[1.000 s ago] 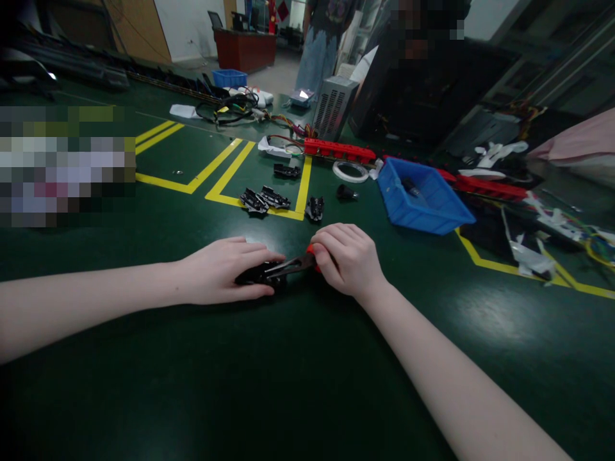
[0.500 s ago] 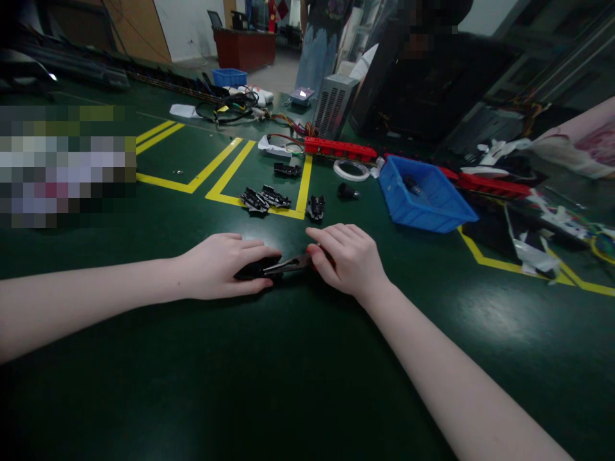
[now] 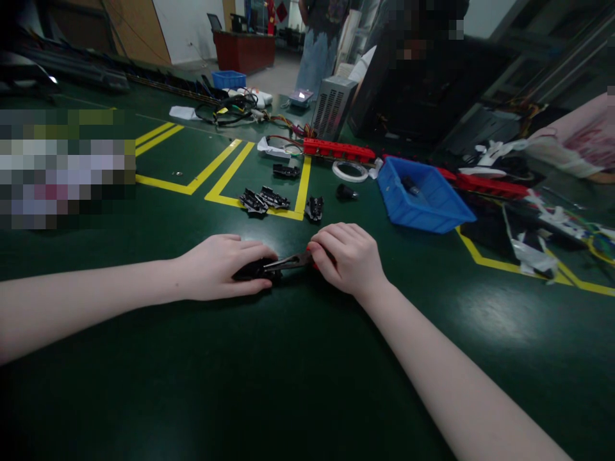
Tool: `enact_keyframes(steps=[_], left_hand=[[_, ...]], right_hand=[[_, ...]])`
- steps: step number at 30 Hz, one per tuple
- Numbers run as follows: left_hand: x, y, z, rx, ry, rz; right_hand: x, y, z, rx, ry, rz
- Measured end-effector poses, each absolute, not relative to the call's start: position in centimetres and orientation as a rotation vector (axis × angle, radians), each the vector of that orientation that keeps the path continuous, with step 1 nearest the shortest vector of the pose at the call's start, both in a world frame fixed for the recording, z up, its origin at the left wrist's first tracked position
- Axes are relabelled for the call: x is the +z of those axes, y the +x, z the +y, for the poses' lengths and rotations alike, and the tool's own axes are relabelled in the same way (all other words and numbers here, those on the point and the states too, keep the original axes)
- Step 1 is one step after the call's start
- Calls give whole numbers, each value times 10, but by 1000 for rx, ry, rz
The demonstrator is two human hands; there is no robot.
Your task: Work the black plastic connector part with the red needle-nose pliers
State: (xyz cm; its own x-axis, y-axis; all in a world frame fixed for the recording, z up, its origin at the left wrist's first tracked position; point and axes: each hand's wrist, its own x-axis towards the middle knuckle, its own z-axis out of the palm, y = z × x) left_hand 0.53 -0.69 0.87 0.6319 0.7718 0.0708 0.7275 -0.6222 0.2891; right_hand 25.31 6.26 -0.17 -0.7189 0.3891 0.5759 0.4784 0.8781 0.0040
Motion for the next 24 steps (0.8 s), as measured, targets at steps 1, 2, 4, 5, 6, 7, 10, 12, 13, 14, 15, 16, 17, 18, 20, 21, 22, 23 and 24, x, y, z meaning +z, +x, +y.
enact_keyframes(steps=[1, 2, 4, 5, 6, 7, 10, 12, 13, 14, 15, 16, 17, 18, 20, 21, 22, 23, 24], left_hand=[[9, 5, -7, 275, 2619, 1223], [9, 5, -7, 276, 2619, 1221], [9, 6, -6, 279, 2621, 1219], [9, 6, -7, 280, 2622, 1219], [9, 6, -7, 280, 2624, 1218], [10, 6, -7, 284, 2627, 1221], [10, 7, -9, 315, 2633, 1251], [10, 7, -10, 326, 2622, 1272], [9, 7, -10, 324, 2616, 1278], [9, 7, -10, 322, 2612, 1280], [9, 7, -9, 319, 2613, 1281], [8, 7, -9, 318, 2617, 1281], [8, 7, -9, 318, 2623, 1284], [8, 7, -9, 319, 2629, 1282], [8, 7, -9, 316, 2635, 1277], [8, 7, -9, 313, 2633, 1277], [8, 7, -9, 310, 2630, 1278], [9, 7, -9, 306, 2628, 1278], [9, 7, -9, 300, 2625, 1277]], right_hand=[[-2, 253, 62, -201, -628, -2468], [-1, 253, 62, -200, -629, -2474], [-1, 253, 62, -206, -629, -2491], [-1, 253, 62, -207, -629, -2499], [-1, 253, 62, -206, -631, -2504], [-1, 253, 62, -202, -633, -2506], [-2, 253, 62, -174, -642, -2501], [-2, 253, 62, -152, -659, -2486], [-2, 253, 63, -142, -667, -2477], [-3, 253, 63, -136, -672, -2466], [-3, 253, 63, -134, -673, -2456], [-3, 253, 63, -137, -670, -2449], [-3, 253, 63, -146, -667, -2444], [-3, 253, 63, -157, -665, -2440], [-3, 253, 63, -176, -670, -2435], [-3, 252, 62, -182, -675, -2435], [-3, 252, 62, -187, -681, -2437], [-3, 252, 62, -191, -684, -2442], [-3, 252, 62, -195, -684, -2451]])
